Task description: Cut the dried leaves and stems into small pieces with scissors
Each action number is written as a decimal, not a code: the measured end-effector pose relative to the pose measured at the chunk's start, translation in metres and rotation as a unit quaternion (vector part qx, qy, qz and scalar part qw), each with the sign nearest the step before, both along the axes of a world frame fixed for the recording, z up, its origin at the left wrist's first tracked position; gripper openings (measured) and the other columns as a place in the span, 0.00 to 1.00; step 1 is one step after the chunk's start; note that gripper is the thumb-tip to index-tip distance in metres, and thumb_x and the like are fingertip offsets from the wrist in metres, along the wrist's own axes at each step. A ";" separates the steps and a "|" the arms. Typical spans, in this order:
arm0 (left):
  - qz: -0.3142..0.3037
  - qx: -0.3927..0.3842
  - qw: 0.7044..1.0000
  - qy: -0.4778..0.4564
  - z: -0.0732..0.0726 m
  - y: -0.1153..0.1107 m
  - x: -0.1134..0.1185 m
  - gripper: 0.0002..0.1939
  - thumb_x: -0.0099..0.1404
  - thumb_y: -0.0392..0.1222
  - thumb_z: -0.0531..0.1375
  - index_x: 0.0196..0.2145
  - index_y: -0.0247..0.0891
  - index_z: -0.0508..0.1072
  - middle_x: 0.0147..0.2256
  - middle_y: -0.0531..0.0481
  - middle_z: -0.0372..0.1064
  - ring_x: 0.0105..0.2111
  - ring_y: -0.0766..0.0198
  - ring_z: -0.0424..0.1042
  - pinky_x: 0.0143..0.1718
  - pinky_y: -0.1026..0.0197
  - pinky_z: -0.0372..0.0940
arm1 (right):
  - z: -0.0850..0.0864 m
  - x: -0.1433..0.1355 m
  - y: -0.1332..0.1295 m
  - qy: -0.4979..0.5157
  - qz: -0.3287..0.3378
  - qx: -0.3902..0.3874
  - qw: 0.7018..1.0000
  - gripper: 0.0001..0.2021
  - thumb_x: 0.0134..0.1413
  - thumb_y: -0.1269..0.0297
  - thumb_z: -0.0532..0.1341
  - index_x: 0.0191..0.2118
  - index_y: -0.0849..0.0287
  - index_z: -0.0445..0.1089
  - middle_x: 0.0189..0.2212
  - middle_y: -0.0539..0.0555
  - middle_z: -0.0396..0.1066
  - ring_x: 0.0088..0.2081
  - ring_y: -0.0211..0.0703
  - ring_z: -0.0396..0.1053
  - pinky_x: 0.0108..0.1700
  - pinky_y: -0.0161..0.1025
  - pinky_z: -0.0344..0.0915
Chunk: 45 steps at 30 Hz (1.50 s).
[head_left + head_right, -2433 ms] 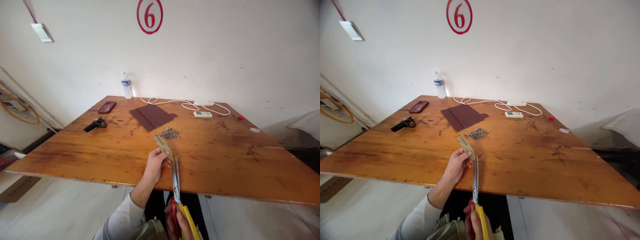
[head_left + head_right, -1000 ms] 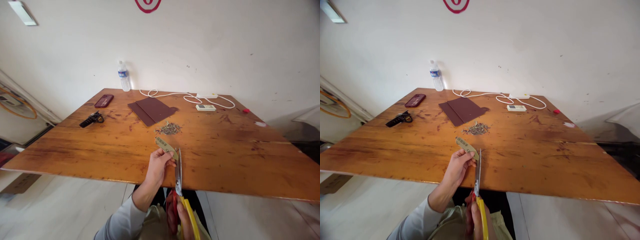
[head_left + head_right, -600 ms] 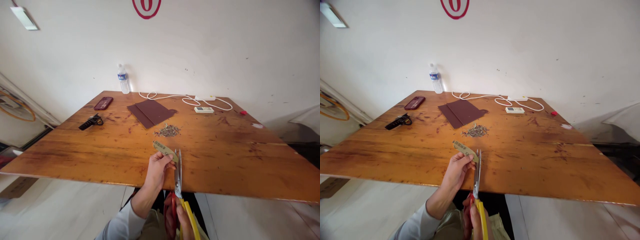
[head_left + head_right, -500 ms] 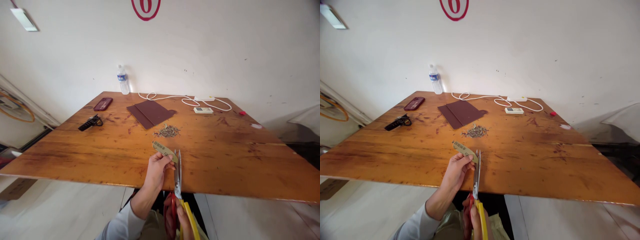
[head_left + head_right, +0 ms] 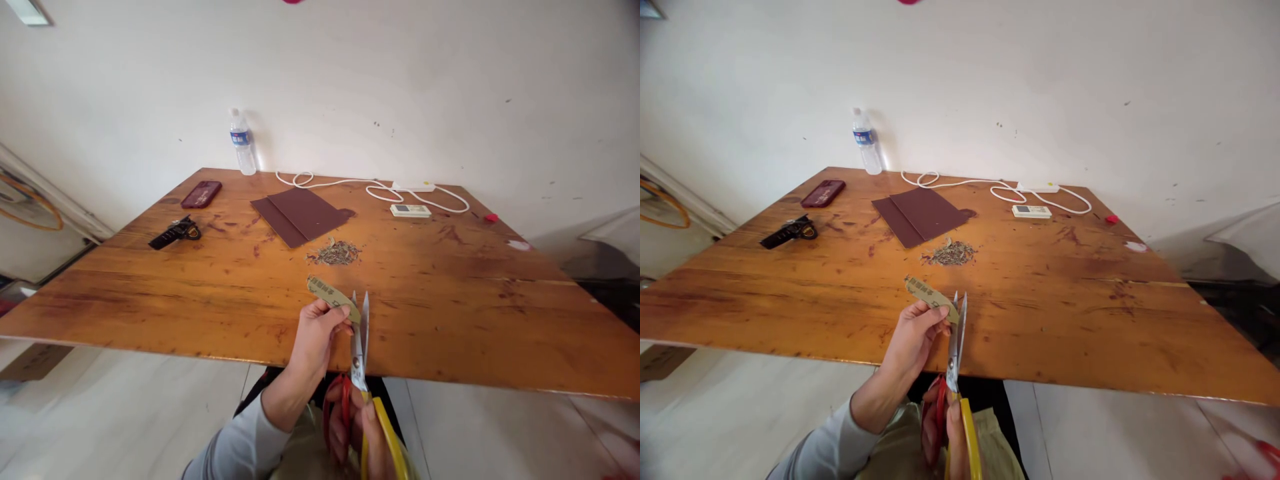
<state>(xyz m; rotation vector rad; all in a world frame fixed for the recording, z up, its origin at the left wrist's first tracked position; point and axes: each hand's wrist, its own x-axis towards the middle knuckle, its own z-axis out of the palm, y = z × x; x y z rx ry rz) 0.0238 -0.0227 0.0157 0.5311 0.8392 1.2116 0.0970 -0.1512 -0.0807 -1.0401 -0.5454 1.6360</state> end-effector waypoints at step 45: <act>-0.063 0.001 0.998 -0.001 -0.004 0.012 -0.010 0.15 0.44 0.42 0.72 0.21 0.35 0.70 0.18 0.53 0.69 0.16 0.70 0.67 0.21 0.67 0.65 | 0.009 0.003 0.000 0.040 0.010 -0.004 0.999 0.30 0.48 0.30 0.58 0.33 0.58 0.69 0.14 0.40 0.54 0.13 0.27 0.44 0.14 0.27 0.48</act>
